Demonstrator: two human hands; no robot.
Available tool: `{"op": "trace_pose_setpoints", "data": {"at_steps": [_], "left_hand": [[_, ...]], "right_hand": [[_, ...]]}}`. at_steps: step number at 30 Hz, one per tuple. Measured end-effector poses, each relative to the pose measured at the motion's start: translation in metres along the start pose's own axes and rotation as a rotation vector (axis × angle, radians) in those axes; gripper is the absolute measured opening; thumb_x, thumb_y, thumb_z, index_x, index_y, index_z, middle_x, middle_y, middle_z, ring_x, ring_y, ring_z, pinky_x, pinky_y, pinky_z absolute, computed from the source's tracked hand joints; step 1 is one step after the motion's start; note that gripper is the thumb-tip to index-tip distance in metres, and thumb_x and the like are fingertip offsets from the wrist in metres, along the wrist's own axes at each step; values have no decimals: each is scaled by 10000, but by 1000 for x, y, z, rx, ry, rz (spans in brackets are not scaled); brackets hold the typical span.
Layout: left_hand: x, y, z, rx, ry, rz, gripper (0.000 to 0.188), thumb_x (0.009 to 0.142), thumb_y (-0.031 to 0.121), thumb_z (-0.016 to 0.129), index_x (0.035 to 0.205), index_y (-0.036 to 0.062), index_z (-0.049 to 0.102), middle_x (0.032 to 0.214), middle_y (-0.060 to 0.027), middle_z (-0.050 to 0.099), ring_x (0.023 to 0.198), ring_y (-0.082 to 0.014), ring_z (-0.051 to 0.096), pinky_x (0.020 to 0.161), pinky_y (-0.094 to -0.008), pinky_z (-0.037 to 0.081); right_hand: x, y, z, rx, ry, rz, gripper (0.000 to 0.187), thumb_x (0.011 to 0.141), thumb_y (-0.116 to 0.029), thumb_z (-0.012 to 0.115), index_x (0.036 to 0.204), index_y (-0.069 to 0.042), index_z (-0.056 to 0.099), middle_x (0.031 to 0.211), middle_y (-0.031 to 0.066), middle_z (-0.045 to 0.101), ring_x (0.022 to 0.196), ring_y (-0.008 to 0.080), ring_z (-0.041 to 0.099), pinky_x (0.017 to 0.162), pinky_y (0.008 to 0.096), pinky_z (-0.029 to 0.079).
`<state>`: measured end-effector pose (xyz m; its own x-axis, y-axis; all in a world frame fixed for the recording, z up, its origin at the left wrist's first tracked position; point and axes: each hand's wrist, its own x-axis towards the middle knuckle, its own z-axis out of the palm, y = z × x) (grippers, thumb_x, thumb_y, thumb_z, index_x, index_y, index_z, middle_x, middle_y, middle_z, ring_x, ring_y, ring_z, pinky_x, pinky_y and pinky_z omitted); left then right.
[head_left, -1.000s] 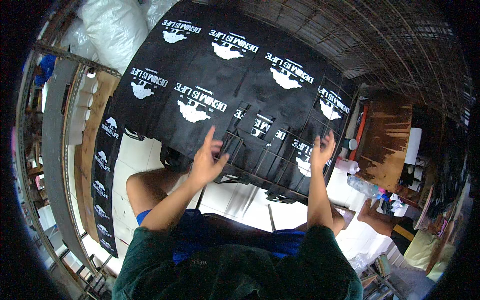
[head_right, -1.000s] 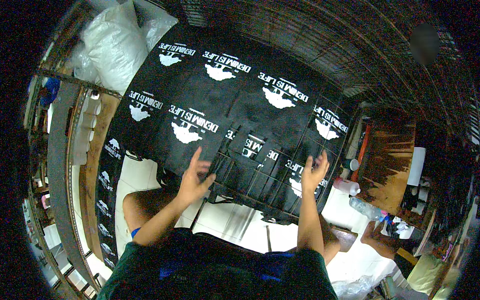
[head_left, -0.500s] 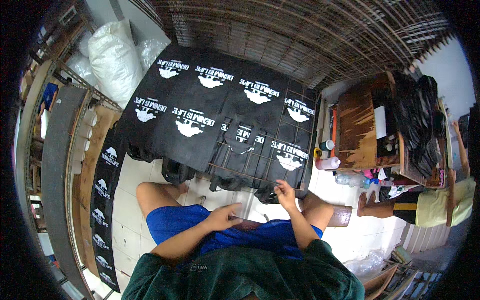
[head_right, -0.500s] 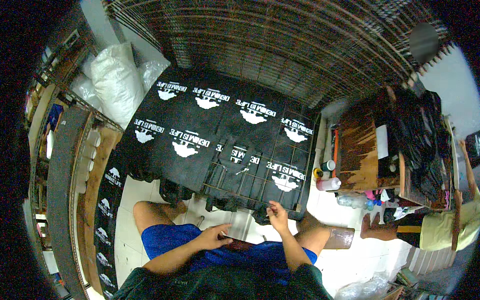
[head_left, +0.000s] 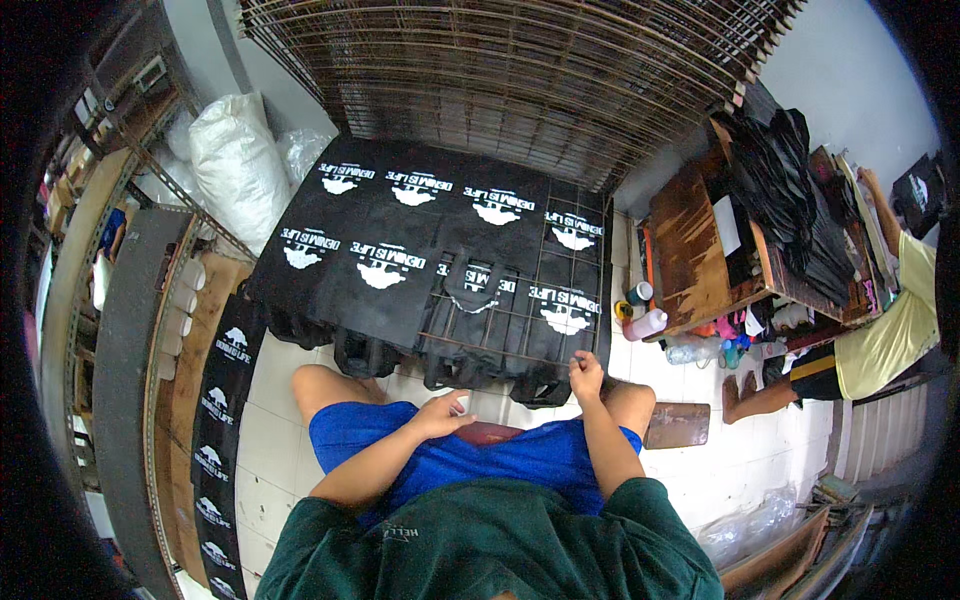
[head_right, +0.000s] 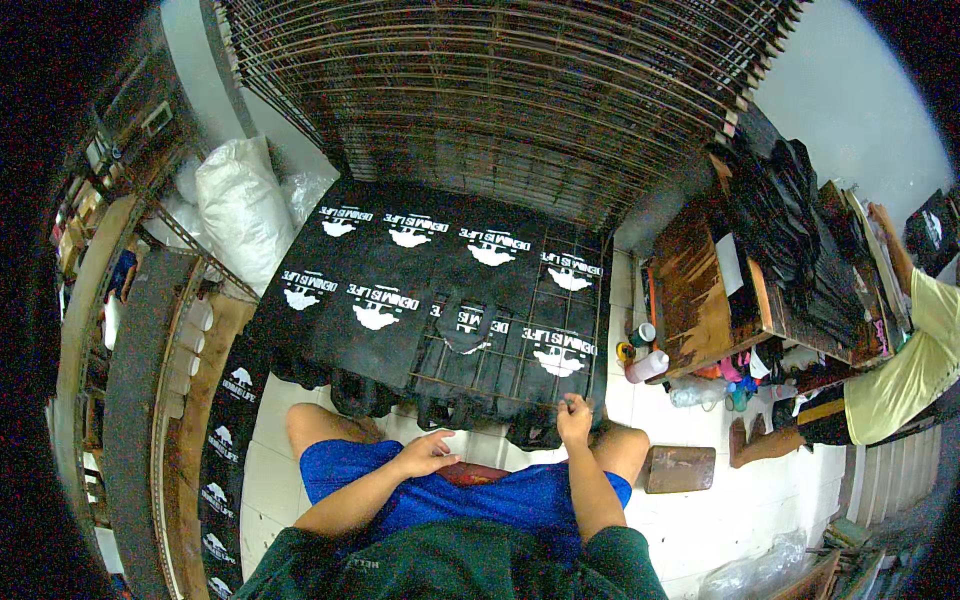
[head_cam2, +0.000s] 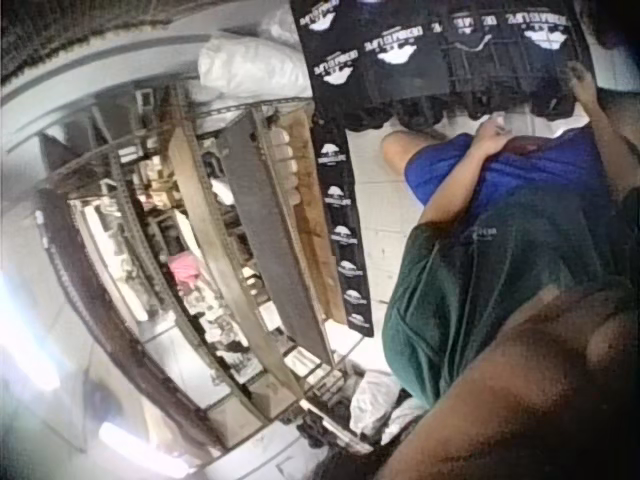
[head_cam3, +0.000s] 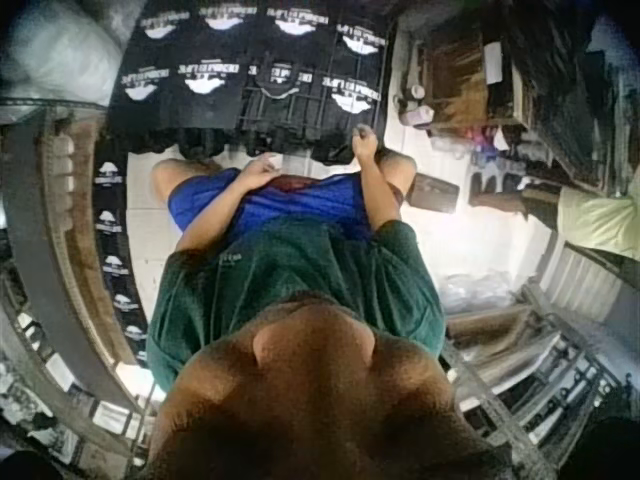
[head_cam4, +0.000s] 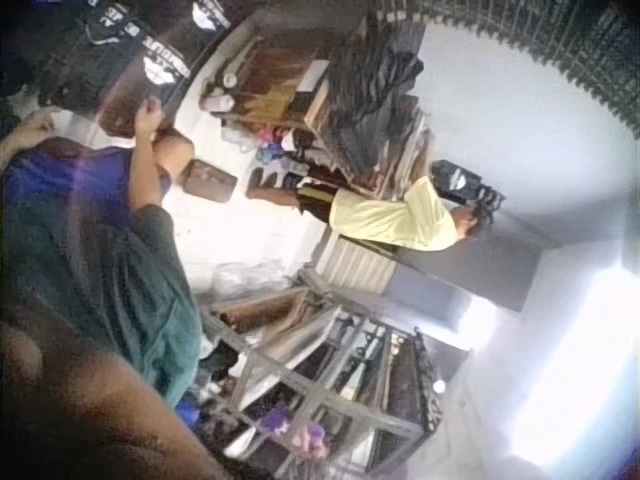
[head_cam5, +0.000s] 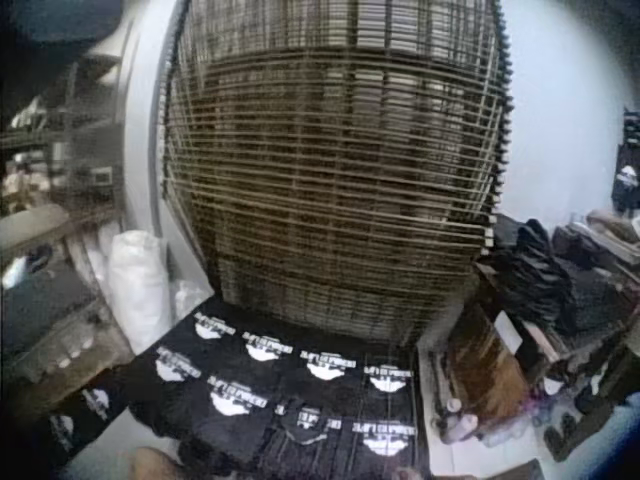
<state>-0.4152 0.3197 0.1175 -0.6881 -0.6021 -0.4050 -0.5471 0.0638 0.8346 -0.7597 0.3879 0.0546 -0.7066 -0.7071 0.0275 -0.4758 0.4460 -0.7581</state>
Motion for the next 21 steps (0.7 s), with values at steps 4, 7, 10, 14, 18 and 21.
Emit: {"op": "trace_pose_setpoints", "data": {"at_steps": [4, 7, 10, 14, 18, 21], "left_hand": [[-6, 2, 1, -42, 40, 26, 629, 756, 395, 679, 1246, 69, 459, 936, -156, 628, 809, -241, 627, 735, -345, 496], [-10, 5, -2, -45, 37, -21, 633, 757, 397, 678, 1249, 67, 455, 947, -162, 624, 822, -249, 625, 750, -348, 493], [-8, 1, -2, -38, 47, -19, 642, 754, 395, 681, 1248, 54, 452, 965, -168, 624, 842, -252, 624, 771, -343, 488], [-4, -3, 1, -54, 54, -35, 619, 777, 358, 684, 1252, 44, 444, 952, -136, 621, 855, -217, 614, 771, -325, 488], [0, -9, 4, -42, 32, -70, 639, 765, 365, 689, 1260, 42, 445, 933, -129, 630, 864, -217, 616, 779, -317, 481], [-1, 2, 0, 10, 10, -77, 682, 747, 410, 682, 1259, 30, 441, 973, -173, 631, 872, -246, 628, 786, -339, 484]], "right_hand": [[-14, -35, -14, -70, -66, -30, 215, 758, -118, 610, 963, -52, 611, 634, 110, 617, 578, 193, 598, 570, 318, 461], [-18, -45, -16, -173, -202, 13, 232, 771, -177, 603, 989, -98, 615, 772, 141, 653, 716, 317, 628, 661, 393, 486], [-19, -47, -15, -184, -217, -55, 225, 780, -193, 593, 987, -108, 613, 821, 148, 657, 764, 325, 632, 683, 408, 493], [-21, -45, -5, -140, -155, -172, 205, 766, -161, 611, 952, -75, 608, 653, 136, 617, 605, 275, 611, 580, 377, 464], [-19, -50, -1, -123, -216, -150, 211, 764, -168, 614, 952, -73, 618, 666, 135, 627, 623, 277, 617, 587, 379, 468], [-19, -39, 2, -133, -234, -120, 226, 750, -188, 625, 943, -70, 632, 696, 144, 639, 657, 286, 626, 617, 378, 480]]}}
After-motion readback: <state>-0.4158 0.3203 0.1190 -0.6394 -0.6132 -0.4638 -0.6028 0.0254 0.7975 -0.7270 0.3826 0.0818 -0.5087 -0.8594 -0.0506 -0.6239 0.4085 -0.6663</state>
